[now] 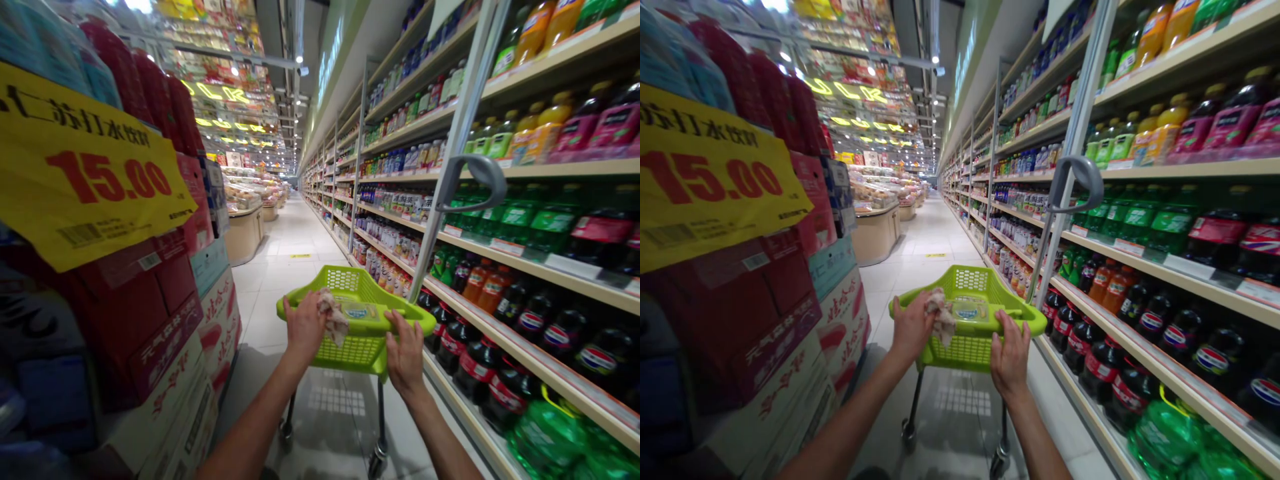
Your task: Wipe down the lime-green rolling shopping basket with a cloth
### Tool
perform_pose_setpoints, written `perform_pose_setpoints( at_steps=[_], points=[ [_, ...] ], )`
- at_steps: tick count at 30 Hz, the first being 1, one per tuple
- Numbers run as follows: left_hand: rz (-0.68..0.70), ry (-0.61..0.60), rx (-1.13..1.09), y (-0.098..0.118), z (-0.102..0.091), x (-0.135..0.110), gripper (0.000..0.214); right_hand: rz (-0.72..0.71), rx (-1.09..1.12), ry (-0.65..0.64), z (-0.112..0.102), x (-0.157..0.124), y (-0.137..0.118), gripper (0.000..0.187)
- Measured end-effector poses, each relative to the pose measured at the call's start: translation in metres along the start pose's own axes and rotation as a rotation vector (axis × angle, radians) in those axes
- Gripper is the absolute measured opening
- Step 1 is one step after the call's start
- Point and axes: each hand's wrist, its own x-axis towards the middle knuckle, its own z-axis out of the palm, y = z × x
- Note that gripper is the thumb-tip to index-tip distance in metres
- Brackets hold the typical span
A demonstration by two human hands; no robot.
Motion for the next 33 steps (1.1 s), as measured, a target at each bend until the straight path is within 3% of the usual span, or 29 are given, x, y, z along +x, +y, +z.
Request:
perform_pose_setpoints(
  at_steps=[2,7,9,14,16,20,22,28,30,33],
  points=[
    [0.01,-0.004,-0.008,0.005,0.0,0.0,0.03,0.013,0.006,0.011,0.002,-0.001,-0.002,0.044],
    [0.299,-0.107,-0.117,0.047,0.02,-0.013,0.034,0.015,0.006,-0.009,0.001,-0.004,-0.001,0.044],
    [0.284,-0.104,-0.121,0.04,0.018,-0.015,0.036,0.01,0.005,-0.025,-0.002,-0.004,-0.001,0.043],
    [0.107,0.044,-0.034,-0.011,-0.002,-0.013,0.031,0.005,-0.011,-0.025,-0.004,-0.002,-0.003,0.043],
    [0.104,0.063,-0.035,-0.008,-0.002,-0.015,0.028,0.004,-0.024,-0.004,-0.001,-0.003,-0.004,0.042],
    [0.285,-0.023,-0.143,0.034,0.018,-0.022,0.026,-0.019,-0.035,0.0,0.004,-0.005,-0.004,0.042],
    [0.327,-0.044,-0.179,0.042,0.024,-0.023,0.026,-0.018,-0.026,-0.022,0.002,-0.005,-0.004,0.041],
    [0.132,-0.001,-0.085,-0.009,0.001,-0.017,0.029,-0.012,-0.004,-0.048,-0.004,-0.002,-0.008,0.044],
    [0.093,0.011,-0.053,-0.008,-0.002,-0.017,0.029,0.003,-0.014,-0.034,-0.002,-0.002,-0.011,0.043],
    [0.19,-0.034,-0.079,0.015,0.005,-0.02,0.031,-0.02,-0.038,-0.014,0.002,-0.003,-0.014,0.042]
  ],
)
